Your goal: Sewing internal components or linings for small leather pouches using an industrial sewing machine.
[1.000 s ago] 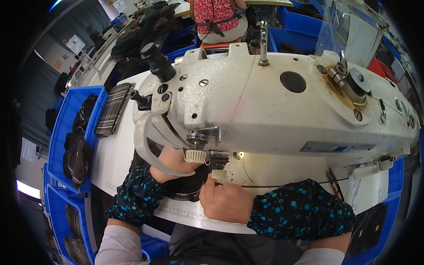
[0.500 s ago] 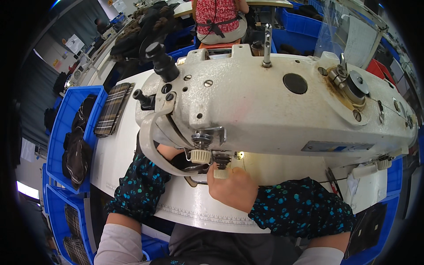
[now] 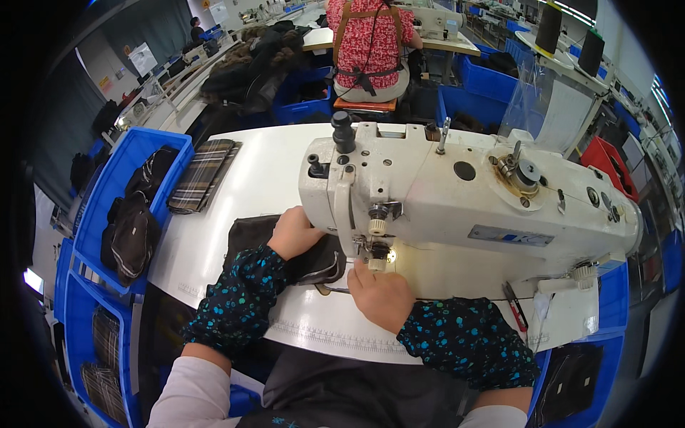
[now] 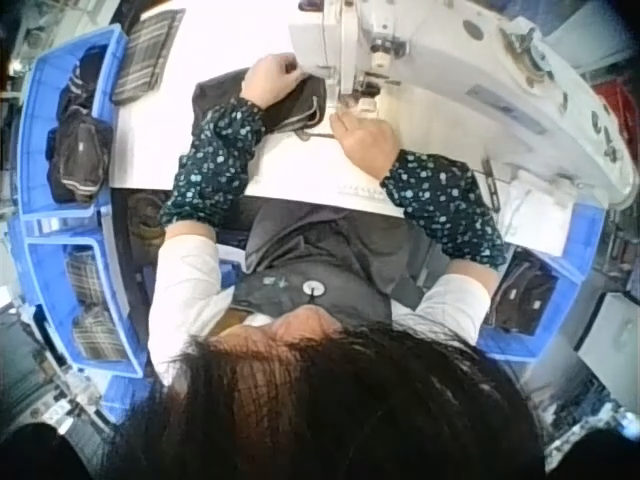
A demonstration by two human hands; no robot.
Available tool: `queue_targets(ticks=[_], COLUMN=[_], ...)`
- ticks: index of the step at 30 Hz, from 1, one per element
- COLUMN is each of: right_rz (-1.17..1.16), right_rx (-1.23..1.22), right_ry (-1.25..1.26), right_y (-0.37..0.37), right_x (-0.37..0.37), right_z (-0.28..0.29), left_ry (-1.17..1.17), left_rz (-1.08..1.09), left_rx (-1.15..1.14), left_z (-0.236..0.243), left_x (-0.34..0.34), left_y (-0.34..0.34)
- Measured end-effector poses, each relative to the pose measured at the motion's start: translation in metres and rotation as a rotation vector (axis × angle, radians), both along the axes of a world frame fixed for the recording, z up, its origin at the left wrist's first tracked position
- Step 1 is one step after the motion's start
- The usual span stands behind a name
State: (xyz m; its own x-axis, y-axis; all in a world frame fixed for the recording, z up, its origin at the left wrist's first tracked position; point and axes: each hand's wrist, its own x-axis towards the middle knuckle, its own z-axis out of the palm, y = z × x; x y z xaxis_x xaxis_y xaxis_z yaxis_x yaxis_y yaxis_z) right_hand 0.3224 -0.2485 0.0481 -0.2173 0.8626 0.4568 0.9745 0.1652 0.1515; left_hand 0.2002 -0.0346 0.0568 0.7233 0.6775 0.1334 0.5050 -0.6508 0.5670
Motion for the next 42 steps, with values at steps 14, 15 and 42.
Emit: queue_targets(ticks=[14,15,42], right_rz=[-0.095,-0.135,-0.632], right_rx=[0.200,0.196,0.218], right_ry=[1.316,1.391,0.464], right_y=[-0.088,-0.113,-0.179], right_x=[-0.077,-0.068,-0.007], right_z=[0.009,0.013,-0.013], left_ry=[-0.567,-0.557,-0.279], left_rz=[0.014,0.031,0.058], left_rx=[-0.180,-0.170,-0.208], left_z=[0.032,0.029,0.006], left_x=[-0.098,-0.109,-0.118], left_y=[-0.146,-0.143,-0.113])
